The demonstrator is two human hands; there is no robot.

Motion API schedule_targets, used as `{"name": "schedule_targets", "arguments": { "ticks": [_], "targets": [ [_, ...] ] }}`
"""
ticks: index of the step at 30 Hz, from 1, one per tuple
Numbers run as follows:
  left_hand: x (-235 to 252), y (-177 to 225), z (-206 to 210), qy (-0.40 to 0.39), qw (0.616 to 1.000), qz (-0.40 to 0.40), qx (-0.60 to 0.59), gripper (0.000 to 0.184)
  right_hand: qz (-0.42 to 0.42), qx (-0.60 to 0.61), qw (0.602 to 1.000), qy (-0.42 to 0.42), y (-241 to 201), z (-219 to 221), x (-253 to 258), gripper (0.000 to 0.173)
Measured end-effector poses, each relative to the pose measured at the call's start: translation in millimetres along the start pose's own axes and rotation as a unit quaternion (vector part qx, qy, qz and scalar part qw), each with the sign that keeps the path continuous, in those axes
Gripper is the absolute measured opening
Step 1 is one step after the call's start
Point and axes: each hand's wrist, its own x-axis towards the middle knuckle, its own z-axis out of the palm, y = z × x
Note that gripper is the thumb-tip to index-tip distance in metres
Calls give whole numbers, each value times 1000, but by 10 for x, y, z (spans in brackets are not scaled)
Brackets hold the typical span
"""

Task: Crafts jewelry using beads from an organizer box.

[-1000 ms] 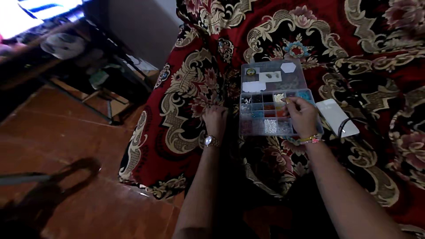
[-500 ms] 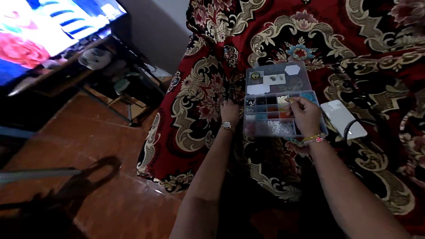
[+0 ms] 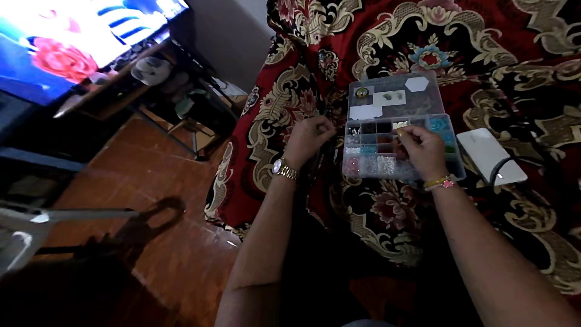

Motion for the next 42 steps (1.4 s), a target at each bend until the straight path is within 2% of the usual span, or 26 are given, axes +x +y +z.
{"name": "schedule_targets", "arguments": {
  "ticks": [3,6,8,9,11,12,16,21,28,31,34,36,38,40,42],
  "targets": [
    [-101,195,37,-11,998,26,47,12,4,57,992,-113,-57,96,-43,23],
    [-220,375,241,-27,993,63,92,10,12,161,953,-257,-73,204,-95,55],
    [-283,460,359,-32,992,72,101,10,21,177,932,-315,-35,274,-136,60],
    [-295,471,383,-36,992,68,101,11,20,154,934,-322,-24,301,-154,52],
    [-312,424,337,-45,990,55,120,12,7,73,948,-310,-32,313,-152,23],
    [-314,372,262,-55,988,44,135,14,-5,36,953,-299,-29,296,-134,19],
    [-407,92,-309,-53,987,28,148,13,-11,9,967,-255,4,246,-82,17],
    [-707,-97,-1006,34,980,-17,193,12,-5,41,965,-259,14,288,-95,17],
    [-1133,-246,-1532,154,955,-51,247,8,28,29,953,-301,-35,273,-92,17],
    [-1278,-233,-1610,199,949,-41,240,7,15,-2,933,-359,-81,271,-99,18],
    [-1349,-47,-1570,248,950,-12,190,10,-66,-16,898,-435,-3,288,-130,22],
    [-1369,168,-1425,233,962,23,143,12,-101,-20,888,-448,-7,321,-147,22],
    [-1343,390,-1109,157,977,60,129,10,-121,11,911,-394,-48,365,-196,32],
    [-1275,553,-662,54,987,76,134,14,-80,101,915,-382,-134,393,-240,48],
    [-1222,665,-213,-8,991,75,111,17,-12,244,874,-420,-235,410,-320,71]
  ]
}}
